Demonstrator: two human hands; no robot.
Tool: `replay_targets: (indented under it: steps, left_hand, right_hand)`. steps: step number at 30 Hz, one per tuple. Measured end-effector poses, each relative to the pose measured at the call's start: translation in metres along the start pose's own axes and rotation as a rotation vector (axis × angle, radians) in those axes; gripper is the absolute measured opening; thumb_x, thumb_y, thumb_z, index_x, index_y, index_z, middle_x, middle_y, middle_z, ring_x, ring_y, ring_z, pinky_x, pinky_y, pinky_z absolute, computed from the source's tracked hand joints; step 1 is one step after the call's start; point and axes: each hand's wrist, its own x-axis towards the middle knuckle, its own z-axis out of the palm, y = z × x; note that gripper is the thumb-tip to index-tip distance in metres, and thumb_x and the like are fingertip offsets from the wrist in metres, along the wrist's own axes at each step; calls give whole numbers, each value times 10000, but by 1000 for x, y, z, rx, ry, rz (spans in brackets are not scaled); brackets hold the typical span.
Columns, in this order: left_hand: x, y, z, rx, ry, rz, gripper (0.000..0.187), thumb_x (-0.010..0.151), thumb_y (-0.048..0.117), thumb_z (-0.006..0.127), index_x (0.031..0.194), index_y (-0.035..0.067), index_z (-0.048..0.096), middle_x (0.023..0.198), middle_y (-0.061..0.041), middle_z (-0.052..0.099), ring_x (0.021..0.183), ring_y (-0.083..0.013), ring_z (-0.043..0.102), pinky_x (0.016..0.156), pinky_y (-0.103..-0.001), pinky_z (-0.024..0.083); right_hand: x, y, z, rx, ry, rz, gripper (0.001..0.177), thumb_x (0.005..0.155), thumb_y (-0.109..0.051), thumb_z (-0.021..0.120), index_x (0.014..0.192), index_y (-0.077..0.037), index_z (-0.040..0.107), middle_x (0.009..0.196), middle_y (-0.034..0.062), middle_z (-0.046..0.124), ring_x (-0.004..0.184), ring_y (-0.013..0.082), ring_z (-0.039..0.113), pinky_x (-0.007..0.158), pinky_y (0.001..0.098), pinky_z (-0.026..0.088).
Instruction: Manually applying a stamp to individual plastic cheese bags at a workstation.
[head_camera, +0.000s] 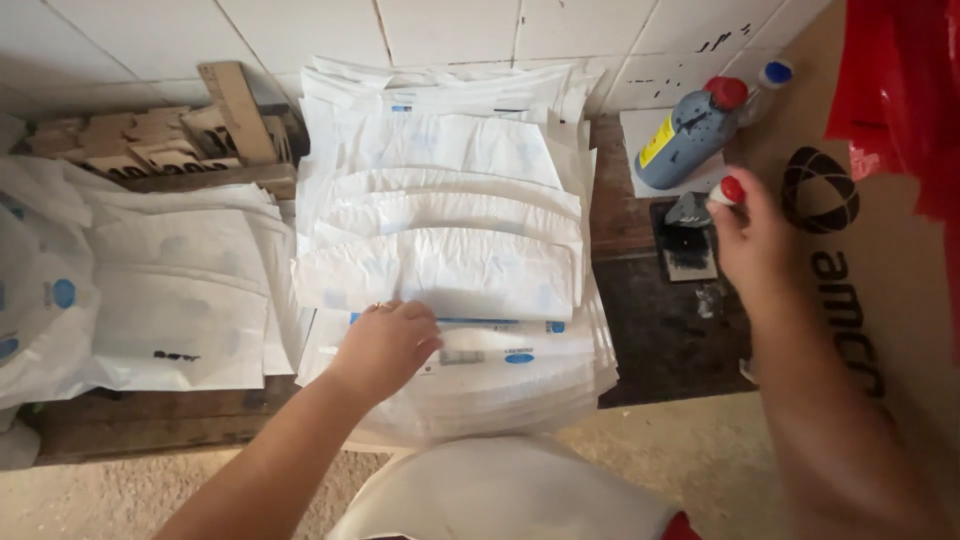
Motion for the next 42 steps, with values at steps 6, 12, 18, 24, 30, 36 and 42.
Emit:
replay_targets:
  steps: [6,12,18,24,30,36,42]
  left_hand:
    - [24,6,-54,-80,1,-153,254,1018,315,581,935,135,739,1004,-48,651,952,-335,624,782,-470,508]
    - [45,3,-60,52,46,-313,199,1037,374,501,1026,244,651,765,-11,695,734,-301,747,677,-457,592]
    - [15,54,-83,-566,23,-257,614,926,110,632,1421,138,269,1386,-228,622,1032,-429,732,856,-556,618]
    - [-5,18,-15,-30,-225,312,620,797,355,859,1313,141,590,1430,-128,553,1461,-367,396,1215,-543,261]
    - [-9,0,2,-56,-47,377,349,841,269,750,1160,148,674,1263,-84,616,1392,-336,490,1192,-504,351]
    - [0,-13,17,-270,99,183,75,938,268,690,959,219,743,962,-2,719,999,-276,724,866,-410,595]
    - [25,-10,11,-222,288,-177,182,1041,371,538,1094,212,610,903,-106,668,734,-393,728,662,-535,596]
  right_hand:
    - [-70,-18,-1,365,287,-278,444,1071,-87,633,1495,-78,502,1330,187,604,1066,256,628,843,307,564]
    - [-161,-38,81,358,-14,-581,479,787,-174,865,1233,-56,736,993,127,731,919,288,734,779,343,619]
    - [-160,-16,168,139,105,-876,484,876,-259,789,1342,-165,697,1006,20,689,893,169,685,853,301,577]
    - [-145,-55,117,522,-115,-452,520,866,-16,776,1364,-16,629,1298,230,668,1152,351,675,914,412,602]
    - [-147,-52,48,691,13,-393,562,927,31,662,1456,81,477,1192,280,628,1113,355,669,890,410,610]
    - [-185,-46,29,641,83,-335,590,899,53,654,1454,126,466,1143,303,645,1069,379,684,881,414,602]
    - [-184,-23,108,104,90,-637,480,883,-298,794,1296,-74,701,1084,114,718,997,264,713,895,346,564]
